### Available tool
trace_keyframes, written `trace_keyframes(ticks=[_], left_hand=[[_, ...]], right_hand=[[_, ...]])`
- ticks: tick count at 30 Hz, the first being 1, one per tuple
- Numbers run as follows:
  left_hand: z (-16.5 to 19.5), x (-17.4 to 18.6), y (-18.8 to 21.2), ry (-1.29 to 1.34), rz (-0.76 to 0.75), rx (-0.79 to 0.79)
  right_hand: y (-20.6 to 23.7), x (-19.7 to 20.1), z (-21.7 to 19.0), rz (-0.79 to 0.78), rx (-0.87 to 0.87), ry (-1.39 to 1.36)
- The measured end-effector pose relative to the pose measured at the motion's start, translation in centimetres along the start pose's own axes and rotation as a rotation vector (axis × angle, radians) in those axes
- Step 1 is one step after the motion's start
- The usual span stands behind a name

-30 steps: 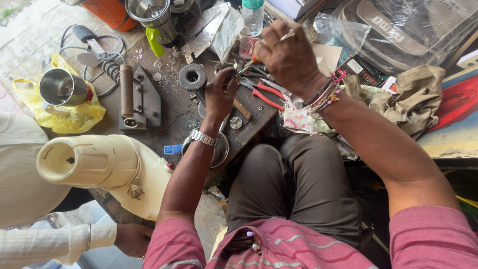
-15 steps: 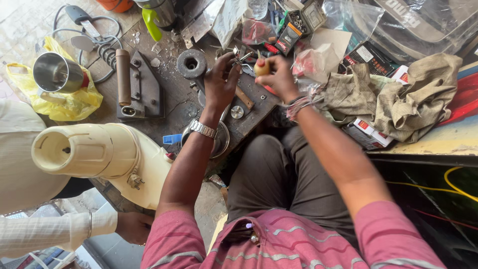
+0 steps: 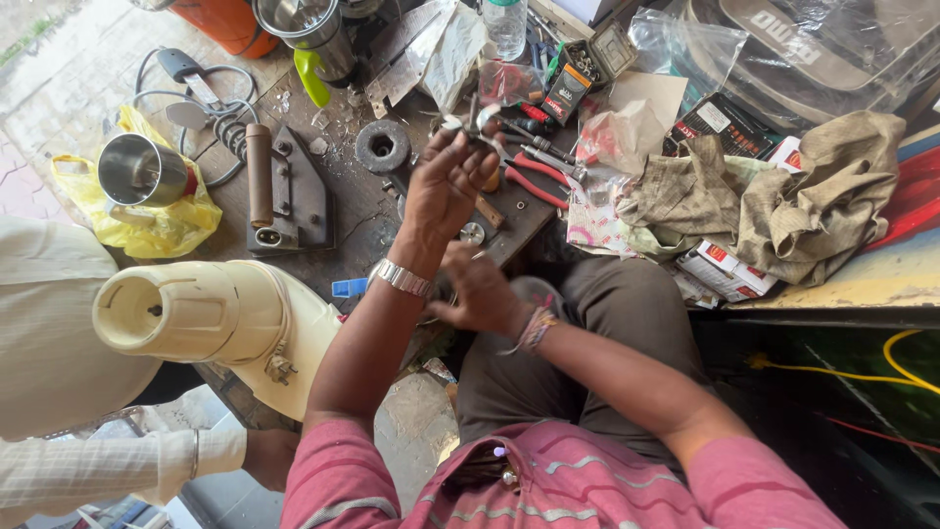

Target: The person retrieves a small plastic bag of parts from a glass cabinet, then sits at a workbench and uses pliers and a screwdriver to disassemble and reassemble a metal thermos-like container. They insert a small metal component into the container and tighten it.

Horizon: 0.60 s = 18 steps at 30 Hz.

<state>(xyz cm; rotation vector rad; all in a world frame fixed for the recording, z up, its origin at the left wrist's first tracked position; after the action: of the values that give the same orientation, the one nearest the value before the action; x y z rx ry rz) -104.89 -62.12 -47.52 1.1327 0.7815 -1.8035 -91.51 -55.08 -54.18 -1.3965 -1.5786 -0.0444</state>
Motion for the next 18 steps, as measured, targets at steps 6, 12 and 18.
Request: trace_keyframes(ticks=[6,12,18], left_hand=[[0.5,-5.0,1.0,0.11,-0.135,-0.013],[2.2,-8.3,2.0,-0.154,-0.215,-0.135],[5.7,-13.1,4.4,-0.579,-0.198,-0.302]], right_hand=[[-1.4,-3.2,-3.0,-0.151,0.053,-0.054],[-2.6,-4.3,-4.3,-0.127,0.166,-0.062],[-2.9,-0.1,-3.4,0.006,-0.054,-0.342]])
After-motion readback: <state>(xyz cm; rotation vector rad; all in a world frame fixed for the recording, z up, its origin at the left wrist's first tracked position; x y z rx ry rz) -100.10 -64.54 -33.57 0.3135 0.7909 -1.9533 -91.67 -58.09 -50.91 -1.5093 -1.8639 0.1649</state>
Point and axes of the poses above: each hand's wrist, its own y-axis away from the middle knuckle, its own x-axis out of the back of the hand, z = x × y, the point moved 2 cm from there along -y, towards the middle knuckle, and after that the axes turned 4 degrees about y, right-handed, at the moved point
